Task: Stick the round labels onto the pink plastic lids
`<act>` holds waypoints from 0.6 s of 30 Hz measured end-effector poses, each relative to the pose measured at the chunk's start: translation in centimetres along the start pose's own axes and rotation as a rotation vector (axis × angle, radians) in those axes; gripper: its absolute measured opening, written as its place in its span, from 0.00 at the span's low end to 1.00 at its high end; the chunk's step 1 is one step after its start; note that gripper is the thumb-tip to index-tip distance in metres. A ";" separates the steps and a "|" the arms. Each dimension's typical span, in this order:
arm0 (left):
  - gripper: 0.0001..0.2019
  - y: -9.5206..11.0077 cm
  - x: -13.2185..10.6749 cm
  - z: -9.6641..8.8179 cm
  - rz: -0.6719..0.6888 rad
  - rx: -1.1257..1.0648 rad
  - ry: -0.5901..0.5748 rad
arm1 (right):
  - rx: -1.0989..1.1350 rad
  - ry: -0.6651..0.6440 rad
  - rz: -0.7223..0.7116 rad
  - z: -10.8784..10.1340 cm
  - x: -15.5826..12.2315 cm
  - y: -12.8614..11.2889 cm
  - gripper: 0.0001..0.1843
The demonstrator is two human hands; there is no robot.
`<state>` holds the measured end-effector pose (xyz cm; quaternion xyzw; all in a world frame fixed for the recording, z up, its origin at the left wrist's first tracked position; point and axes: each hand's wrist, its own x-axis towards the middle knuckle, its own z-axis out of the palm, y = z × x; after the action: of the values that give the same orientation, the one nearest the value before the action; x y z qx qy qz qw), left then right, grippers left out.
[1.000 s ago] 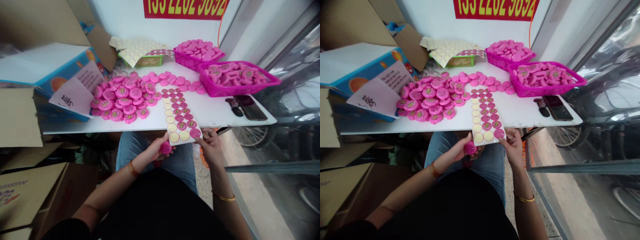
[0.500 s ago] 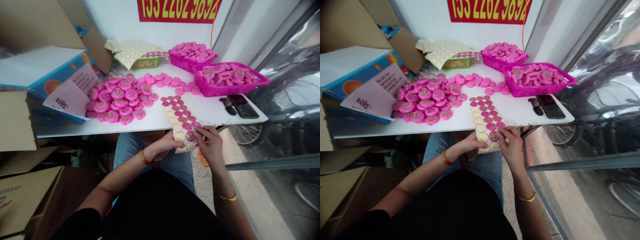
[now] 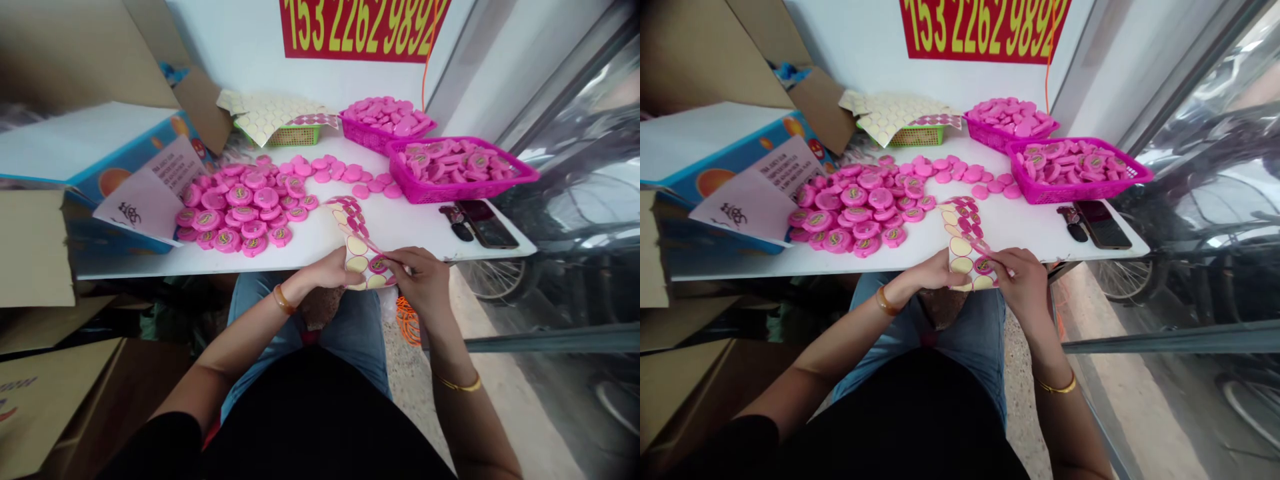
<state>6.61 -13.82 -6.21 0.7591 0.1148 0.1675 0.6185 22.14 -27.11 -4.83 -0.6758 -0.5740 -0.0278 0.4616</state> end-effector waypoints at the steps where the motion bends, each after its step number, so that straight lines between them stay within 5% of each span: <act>1: 0.30 0.2 0.0 0.0 -0.020 -0.026 0.020 | -0.034 0.038 -0.041 0.2 0.0 -0.1 0.07; 7: 0.24 1.0 0.1 -0.4 -0.108 -0.344 0.027 | -0.199 0.111 -0.152 1.7 0.1 -0.1 0.09; 9: 0.25 1.0 0.5 -1.3 -0.201 -0.381 0.119 | -0.256 0.070 -0.132 2.4 0.2 0.2 0.10; 13: 0.23 1.2 1.6 -4.6 -0.261 -0.255 0.401 | -0.369 -0.143 -0.038 3.8 0.6 0.1 0.12; 18: 0.05 1.2 2.6 -8.2 -0.307 0.042 0.487 | -0.307 -0.273 0.025 4.8 1.1 -0.5 0.12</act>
<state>5.76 -5.71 -3.31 0.6829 0.3770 0.2465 0.5752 19.77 -23.18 -6.60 -0.7428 -0.6118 -0.0171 0.2714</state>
